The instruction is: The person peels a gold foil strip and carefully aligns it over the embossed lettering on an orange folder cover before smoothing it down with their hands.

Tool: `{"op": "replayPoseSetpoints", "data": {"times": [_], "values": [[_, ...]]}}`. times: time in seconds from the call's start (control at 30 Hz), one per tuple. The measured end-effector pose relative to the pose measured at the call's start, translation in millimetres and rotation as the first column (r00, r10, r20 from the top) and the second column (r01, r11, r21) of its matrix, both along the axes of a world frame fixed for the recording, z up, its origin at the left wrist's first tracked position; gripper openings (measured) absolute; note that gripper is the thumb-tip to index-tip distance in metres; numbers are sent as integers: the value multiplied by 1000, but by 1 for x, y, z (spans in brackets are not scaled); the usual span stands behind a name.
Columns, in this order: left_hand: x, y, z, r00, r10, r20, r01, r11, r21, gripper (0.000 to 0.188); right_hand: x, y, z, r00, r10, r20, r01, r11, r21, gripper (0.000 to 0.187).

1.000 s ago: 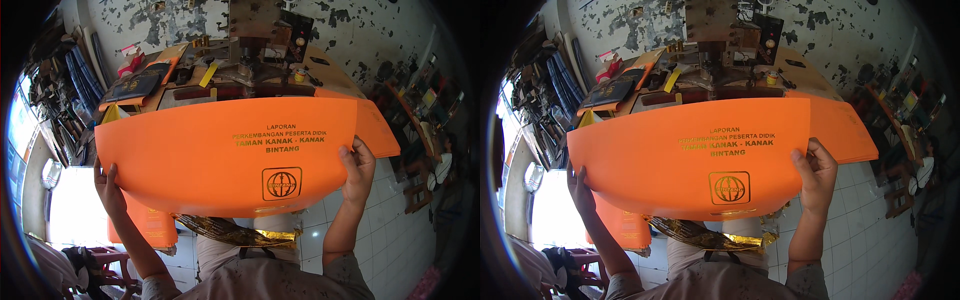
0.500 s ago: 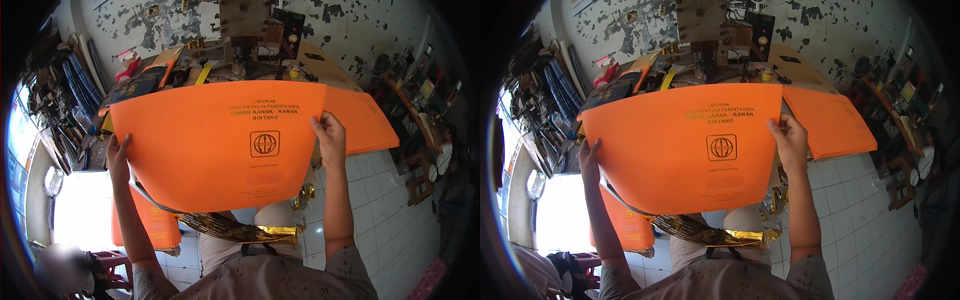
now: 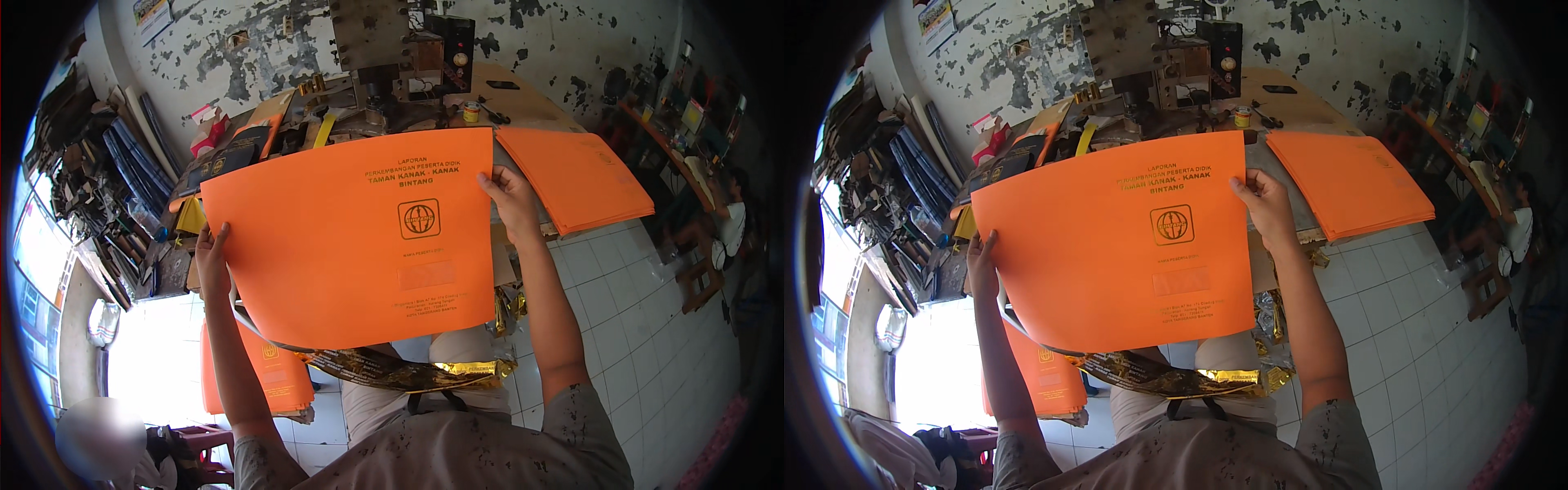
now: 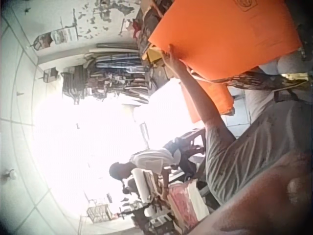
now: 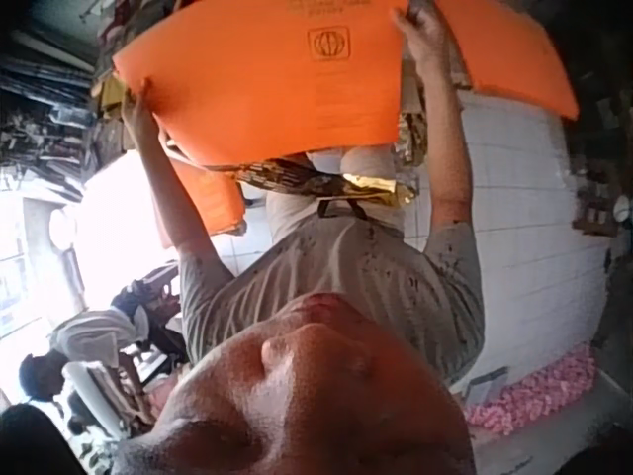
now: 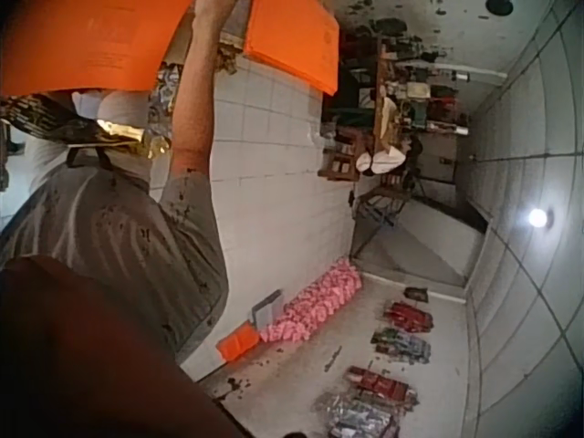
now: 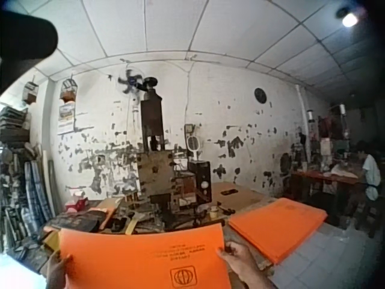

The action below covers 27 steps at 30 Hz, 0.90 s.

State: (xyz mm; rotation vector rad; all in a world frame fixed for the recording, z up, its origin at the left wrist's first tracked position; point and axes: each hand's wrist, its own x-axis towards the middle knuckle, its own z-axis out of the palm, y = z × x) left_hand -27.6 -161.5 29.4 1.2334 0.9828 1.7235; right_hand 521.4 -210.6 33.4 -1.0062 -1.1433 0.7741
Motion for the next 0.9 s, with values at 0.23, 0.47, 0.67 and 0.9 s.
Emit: {"op": "replayPoseSetpoints", "data": {"times": [0.23, 0.47, 0.67, 0.9], "values": [[-2, 1, -3, 1000, -7, 14, 7, 1000, -15, 35, -2, -4, 3, 1000, 17, 13, -17, 1000, -9, 22], [0, 1, -5, 999, -23, 30, 23, 1000, -7, 33, -1, -7, 3, 999, 28, 19, -27, 999, -30, 21], [-4, 6, -13, 999, -11, 41, 12, 1000, -28, 37, -2, -6, 2, 998, 54, -24, -54, 998, -26, 20], [-11, 15, -25, 999, -7, 39, 8, 1000, -24, 40, -4, -5, 1, 996, 75, -41, -77, 996, -39, 24]]}}
